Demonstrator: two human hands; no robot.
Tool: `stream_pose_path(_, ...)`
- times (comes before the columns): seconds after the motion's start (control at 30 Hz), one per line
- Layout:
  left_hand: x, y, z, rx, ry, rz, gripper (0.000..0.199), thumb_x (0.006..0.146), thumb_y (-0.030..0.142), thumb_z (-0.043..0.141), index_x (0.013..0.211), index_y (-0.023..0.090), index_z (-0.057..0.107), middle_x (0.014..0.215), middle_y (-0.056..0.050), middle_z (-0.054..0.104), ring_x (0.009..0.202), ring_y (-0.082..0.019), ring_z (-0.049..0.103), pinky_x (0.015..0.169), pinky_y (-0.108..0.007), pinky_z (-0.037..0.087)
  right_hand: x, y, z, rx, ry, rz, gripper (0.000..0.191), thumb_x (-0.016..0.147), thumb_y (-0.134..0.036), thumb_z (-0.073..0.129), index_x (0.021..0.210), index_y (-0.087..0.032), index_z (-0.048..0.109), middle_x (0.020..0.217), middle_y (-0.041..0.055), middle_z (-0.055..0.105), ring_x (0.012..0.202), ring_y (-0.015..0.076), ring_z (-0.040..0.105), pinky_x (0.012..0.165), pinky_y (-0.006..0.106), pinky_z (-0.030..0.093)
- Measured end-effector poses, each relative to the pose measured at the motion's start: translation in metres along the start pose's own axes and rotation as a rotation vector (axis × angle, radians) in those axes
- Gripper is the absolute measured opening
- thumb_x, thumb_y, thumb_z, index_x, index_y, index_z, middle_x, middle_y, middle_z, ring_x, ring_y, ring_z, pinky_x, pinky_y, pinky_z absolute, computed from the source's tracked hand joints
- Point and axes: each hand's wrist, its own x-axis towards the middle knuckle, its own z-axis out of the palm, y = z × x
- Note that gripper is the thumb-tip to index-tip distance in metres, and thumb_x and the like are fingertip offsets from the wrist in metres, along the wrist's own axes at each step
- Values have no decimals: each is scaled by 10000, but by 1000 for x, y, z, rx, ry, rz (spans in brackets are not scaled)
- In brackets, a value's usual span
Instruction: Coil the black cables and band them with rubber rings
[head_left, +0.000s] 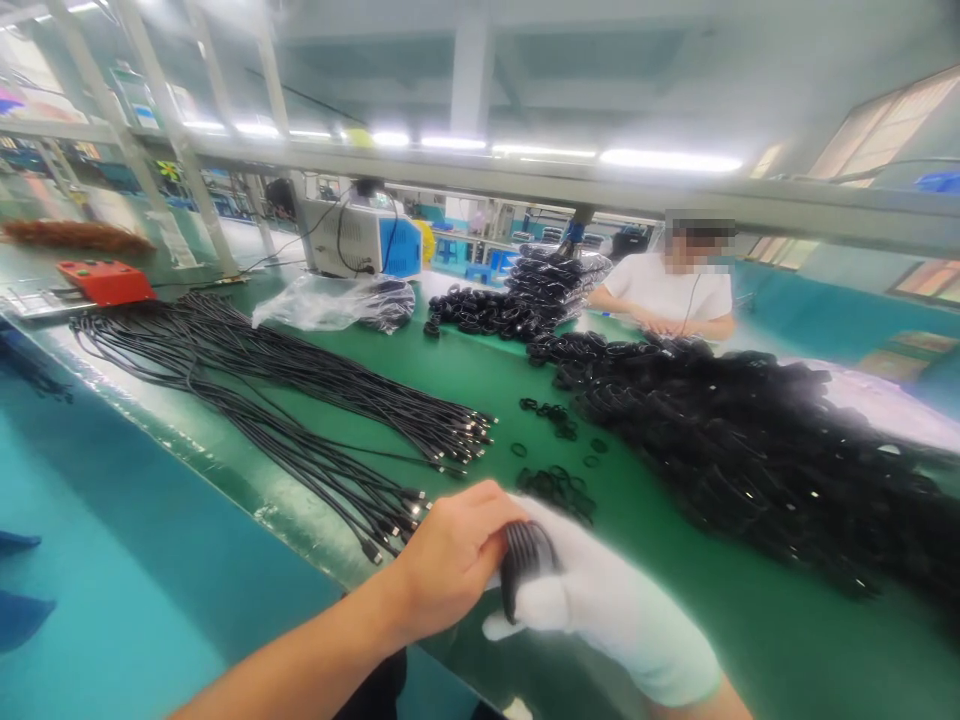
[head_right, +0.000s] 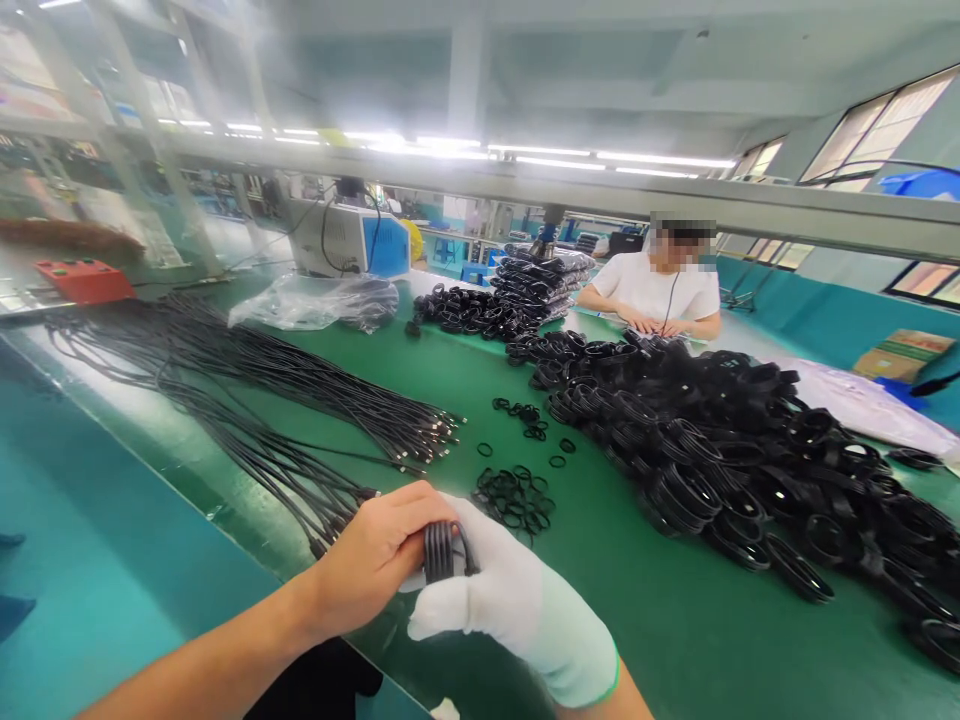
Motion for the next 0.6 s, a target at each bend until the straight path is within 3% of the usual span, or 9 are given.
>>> stream_pose_path(0.23, 8, 0, 0, 50, -38, -77, 306, 823, 24, 404, 897, 190, 650, 841, -6, 578, 786, -117, 552, 722, -224, 435, 8, 15, -2, 198, -23, 54, 535, 605, -114, 767, 1091, -162, 546, 854, 41, 647, 830, 225, 643, 756, 422, 544)
stream_pose_path(0.43, 13, 2, -5, -153, -42, -334, 229, 809, 166, 503, 1025, 222, 553, 839, 19, 610, 682, -113, 565, 611, -217, 450, 9, 22, -12, 468, -148, 73, 428, 719, -241, 711, 1103, -140, 551, 931, 95, 627, 818, 210, 644, 713, 409, 550)
stream_pose_path(0.6, 16, -3, 1, -50, 25, -386, 99, 785, 179, 503, 843, 205, 578, 727, 19, 622, 667, -128, 569, 593, -219, 433, 13, 34, -13, 477, -120, 54, 278, 785, -251, 657, 1016, -108, 600, 867, 100, 635, 779, 183, 635, 686, 365, 546)
